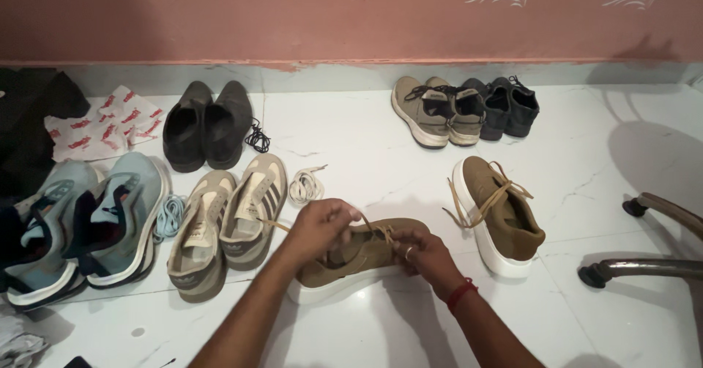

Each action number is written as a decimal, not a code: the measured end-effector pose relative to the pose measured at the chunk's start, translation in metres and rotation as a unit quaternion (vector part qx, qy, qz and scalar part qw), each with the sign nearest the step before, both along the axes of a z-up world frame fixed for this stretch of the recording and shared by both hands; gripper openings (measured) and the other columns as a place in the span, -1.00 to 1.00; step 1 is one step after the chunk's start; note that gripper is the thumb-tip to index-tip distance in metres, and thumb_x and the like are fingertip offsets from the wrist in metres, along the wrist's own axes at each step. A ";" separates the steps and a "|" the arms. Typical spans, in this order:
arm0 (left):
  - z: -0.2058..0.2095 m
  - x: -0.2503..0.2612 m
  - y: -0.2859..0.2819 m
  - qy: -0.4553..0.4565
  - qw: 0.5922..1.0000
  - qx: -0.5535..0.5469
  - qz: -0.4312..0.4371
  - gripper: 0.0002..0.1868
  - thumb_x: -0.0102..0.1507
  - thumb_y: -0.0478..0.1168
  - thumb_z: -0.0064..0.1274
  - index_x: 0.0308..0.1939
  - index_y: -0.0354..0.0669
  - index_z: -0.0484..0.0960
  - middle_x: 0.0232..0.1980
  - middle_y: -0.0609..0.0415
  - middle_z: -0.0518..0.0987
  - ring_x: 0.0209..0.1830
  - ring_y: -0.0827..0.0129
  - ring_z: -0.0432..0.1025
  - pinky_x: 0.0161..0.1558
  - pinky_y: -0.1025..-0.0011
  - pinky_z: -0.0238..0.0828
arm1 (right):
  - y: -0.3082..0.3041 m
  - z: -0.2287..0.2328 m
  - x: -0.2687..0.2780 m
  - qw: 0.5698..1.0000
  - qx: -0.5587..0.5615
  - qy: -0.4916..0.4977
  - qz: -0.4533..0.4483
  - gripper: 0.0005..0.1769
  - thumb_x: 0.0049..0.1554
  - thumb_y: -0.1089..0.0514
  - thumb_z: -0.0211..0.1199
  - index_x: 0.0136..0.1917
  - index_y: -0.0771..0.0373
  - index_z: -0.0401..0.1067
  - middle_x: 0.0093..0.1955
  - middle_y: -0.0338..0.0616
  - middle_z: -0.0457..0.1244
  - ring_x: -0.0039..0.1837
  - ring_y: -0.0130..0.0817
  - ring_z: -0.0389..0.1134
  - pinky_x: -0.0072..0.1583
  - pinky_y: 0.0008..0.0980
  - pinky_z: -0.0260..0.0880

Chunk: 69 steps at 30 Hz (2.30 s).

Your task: The person laces a beige sneaker by threading the laces through the eyelets and tying a knot. The person handles the shoe and laces by hand, completing the lacing process on one shoe.

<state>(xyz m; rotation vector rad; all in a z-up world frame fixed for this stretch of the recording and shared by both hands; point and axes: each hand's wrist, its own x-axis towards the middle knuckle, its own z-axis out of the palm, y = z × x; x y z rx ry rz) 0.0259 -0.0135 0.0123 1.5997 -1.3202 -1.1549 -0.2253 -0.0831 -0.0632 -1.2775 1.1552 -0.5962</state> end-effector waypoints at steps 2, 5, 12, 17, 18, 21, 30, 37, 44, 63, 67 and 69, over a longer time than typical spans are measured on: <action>0.028 0.008 0.004 -0.150 0.988 -0.015 -0.019 -0.77 0.29 -0.05 0.10 -0.16 -0.04 0.78 -0.40 0.07 0.68 -0.46 0.43 0.51 -0.33 0.37 0.43 | -0.002 -0.002 -0.006 0.999 -0.035 -0.004 -0.006 -0.71 0.15 0.27 0.21 0.15 0.30 0.53 -0.24 -0.16 0.37 -0.30 -0.45 0.27 -0.23 -0.43 0.31; 0.068 0.022 0.012 -0.303 0.953 -0.026 -0.005 -0.80 0.23 -0.05 0.16 -0.17 0.07 0.81 -0.29 0.14 0.72 -0.33 0.37 0.60 -0.16 0.29 0.51 | -0.008 0.006 -0.013 0.996 -0.083 -0.016 -0.028 -0.73 0.17 0.27 0.20 0.14 0.33 0.54 -0.17 -0.13 0.39 -0.22 -0.44 0.33 -0.17 -0.43 0.36; 0.110 0.033 0.029 -0.398 0.864 -0.304 0.043 -0.82 0.18 -0.23 0.19 -0.16 -0.03 0.79 -0.21 0.05 0.71 -0.18 0.14 0.56 -0.10 0.18 0.51 | -0.024 0.091 0.017 0.967 -0.223 -0.053 0.106 -0.59 0.18 0.21 0.23 0.30 0.25 0.40 0.20 -0.17 0.38 0.27 -0.42 0.40 0.27 -0.41 0.45; 0.110 0.021 0.029 -0.344 0.850 -0.391 0.081 -0.83 0.18 -0.22 0.26 -0.16 -0.04 0.79 -0.21 0.08 0.73 -0.23 0.25 0.59 -0.18 0.32 0.52 | 0.000 0.156 0.057 0.924 -0.264 -0.073 0.268 -0.39 0.17 0.17 0.30 0.45 0.22 0.26 0.21 -0.19 0.35 0.28 -0.44 0.36 0.26 -0.41 0.37; 0.109 0.021 0.029 -0.335 0.859 -0.376 0.096 -0.83 0.17 -0.17 0.29 -0.17 -0.05 0.79 -0.23 0.08 0.73 -0.27 0.28 0.60 -0.21 0.35 0.51 | 0.003 0.165 0.063 0.930 -0.220 -0.088 0.282 -0.42 0.16 0.15 0.29 0.43 0.21 0.30 0.10 -0.19 0.38 0.19 -0.45 0.40 0.20 -0.43 0.41; 0.110 0.032 0.028 -0.239 0.919 -0.291 0.115 -0.77 0.12 -0.12 0.35 -0.20 -0.09 0.81 -0.27 0.07 0.76 -0.34 0.37 0.62 -0.25 0.43 0.52 | 0.004 0.186 0.066 0.947 -0.200 -0.067 0.242 -0.53 0.15 0.08 0.33 0.31 0.26 0.48 -0.09 -0.23 0.40 -0.04 -0.48 0.39 0.04 -0.46 0.47; 0.093 0.082 0.024 -0.204 0.939 -0.214 0.175 -0.81 0.18 -0.17 0.29 -0.17 -0.11 0.82 -0.27 0.08 0.75 -0.33 0.47 0.57 -0.22 0.42 0.49 | -0.017 0.196 0.046 0.937 -0.295 0.077 0.170 -0.63 0.13 0.14 0.34 0.20 0.25 0.58 -0.15 -0.21 0.41 -0.10 -0.47 0.38 -0.02 -0.46 0.43; 0.103 0.106 0.041 -0.014 0.791 -0.469 0.392 -0.92 0.39 -0.38 0.22 -0.04 -0.26 0.73 -0.15 0.08 0.68 -0.23 0.57 0.54 -0.15 0.63 0.50 | -0.024 0.149 0.059 0.905 -0.294 0.176 0.251 -0.59 0.06 0.29 0.28 0.21 0.14 0.54 -0.05 -0.20 0.48 0.00 -0.43 0.50 0.14 -0.41 0.51; 0.116 0.103 0.050 0.006 0.768 -0.476 0.428 -0.91 0.39 -0.43 0.24 -0.03 -0.32 0.72 -0.20 0.08 0.68 -0.27 0.55 0.54 -0.24 0.62 0.44 | -0.030 0.105 0.058 0.861 -0.227 0.325 0.320 -0.57 -0.02 0.41 0.17 0.03 0.13 0.68 -0.04 -0.12 0.50 0.03 -0.32 0.52 0.14 -0.37 0.49; 0.104 0.102 0.031 0.181 0.788 -0.470 0.354 -0.85 0.35 -0.43 0.16 0.00 -0.34 0.67 -0.17 0.01 0.68 -0.28 0.48 0.58 -0.18 0.55 0.60 | -0.038 0.111 0.069 0.905 -0.059 0.170 0.385 -0.80 0.05 0.40 0.22 -0.10 0.29 0.61 -0.22 -0.12 0.44 -0.24 -0.37 0.44 -0.14 -0.41 0.49; 0.084 0.092 0.017 0.187 0.848 -0.372 0.328 -0.82 0.31 -0.40 0.13 0.00 -0.34 0.68 -0.19 0.00 0.68 -0.26 0.46 0.60 -0.21 0.53 0.60 | -0.036 0.128 0.071 0.898 -0.002 0.001 0.440 -0.94 0.12 0.33 0.27 -0.12 0.26 0.52 -0.11 -0.22 0.47 -0.20 -0.52 0.42 -0.14 -0.52 0.44; 0.073 0.086 0.006 0.184 0.868 -0.360 0.288 -0.80 0.31 -0.40 0.12 0.00 -0.37 0.68 -0.19 -0.02 0.68 -0.26 0.43 0.60 -0.20 0.50 0.61 | -0.034 0.137 0.072 0.914 -0.038 -0.020 0.404 -0.96 0.13 0.27 0.32 -0.14 0.29 0.55 -0.20 -0.16 0.44 -0.24 -0.53 0.39 -0.19 -0.52 0.41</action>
